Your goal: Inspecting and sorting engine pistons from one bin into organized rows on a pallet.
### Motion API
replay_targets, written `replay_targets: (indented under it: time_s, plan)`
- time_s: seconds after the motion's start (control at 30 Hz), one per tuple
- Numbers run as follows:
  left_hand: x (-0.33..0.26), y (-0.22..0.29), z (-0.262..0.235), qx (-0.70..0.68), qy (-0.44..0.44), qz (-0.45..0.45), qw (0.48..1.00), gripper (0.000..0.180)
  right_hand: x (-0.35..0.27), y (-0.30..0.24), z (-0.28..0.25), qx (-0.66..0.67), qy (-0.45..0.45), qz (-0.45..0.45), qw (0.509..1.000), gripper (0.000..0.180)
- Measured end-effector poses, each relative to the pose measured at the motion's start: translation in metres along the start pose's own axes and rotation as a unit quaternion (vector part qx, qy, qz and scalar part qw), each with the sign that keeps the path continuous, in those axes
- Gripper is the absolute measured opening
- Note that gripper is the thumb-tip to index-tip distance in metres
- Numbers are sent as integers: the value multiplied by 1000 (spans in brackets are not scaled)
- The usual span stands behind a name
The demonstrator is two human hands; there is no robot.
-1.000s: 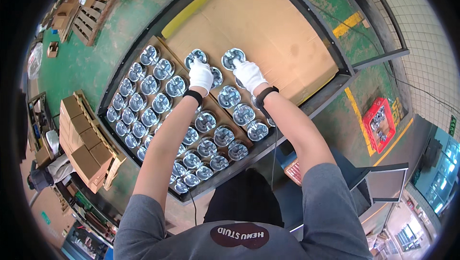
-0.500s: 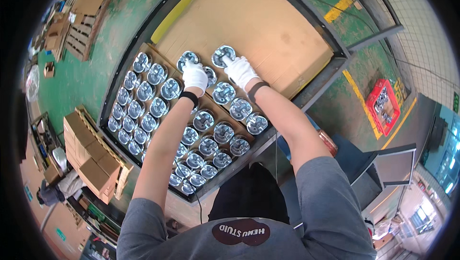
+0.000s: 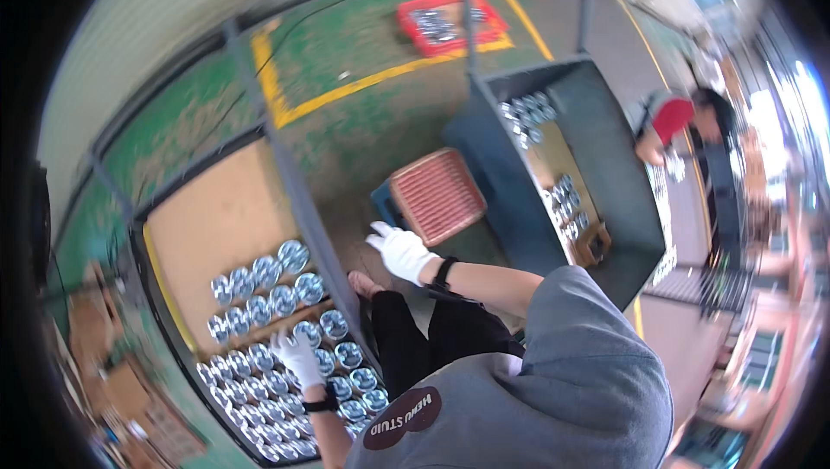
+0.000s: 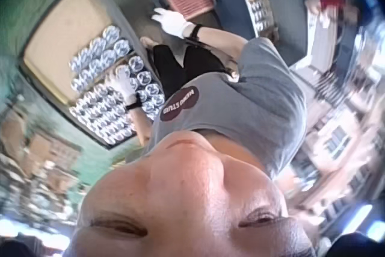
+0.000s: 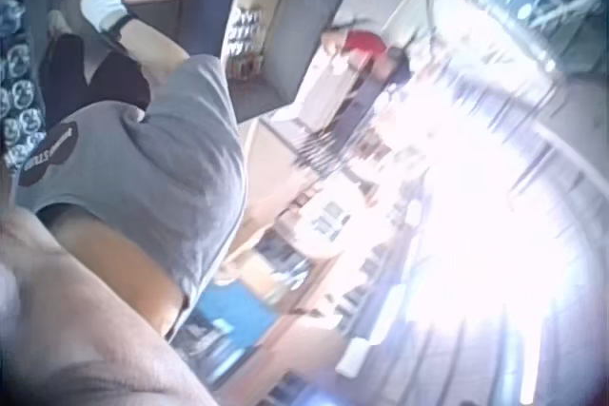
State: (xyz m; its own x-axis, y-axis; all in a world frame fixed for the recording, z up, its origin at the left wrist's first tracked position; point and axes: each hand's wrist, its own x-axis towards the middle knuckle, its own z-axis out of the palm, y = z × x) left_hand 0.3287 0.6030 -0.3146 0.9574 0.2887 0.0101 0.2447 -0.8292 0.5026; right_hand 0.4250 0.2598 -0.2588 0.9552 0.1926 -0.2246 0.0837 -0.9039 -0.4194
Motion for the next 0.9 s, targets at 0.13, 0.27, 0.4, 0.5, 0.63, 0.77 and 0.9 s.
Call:
replay_targets:
  time_s: [0.13,0.27,0.4,0.5,0.63,0.77,0.9]
  plan:
    - [-34,157,7,-109,-98,118,982,34,-140,114,-31,6,145,191,971,27]
    - [-87,271,36,-96,-176,269,942,31,-269,167,-47,100,209,328,916,29]
    - [-157,365,68,-69,-268,395,876,31,-399,197,-39,151,282,402,858,31]
    - [-205,430,103,-50,-333,495,801,32,-491,219,-17,148,302,498,799,30]
    - [-251,505,142,-42,-391,568,723,33,-578,249,27,134,304,593,734,28]
    - [-271,569,180,15,-415,628,658,33,-604,286,27,112,319,635,694,26]
    - [-286,622,239,54,-442,653,612,33,-595,333,14,128,317,628,699,28]
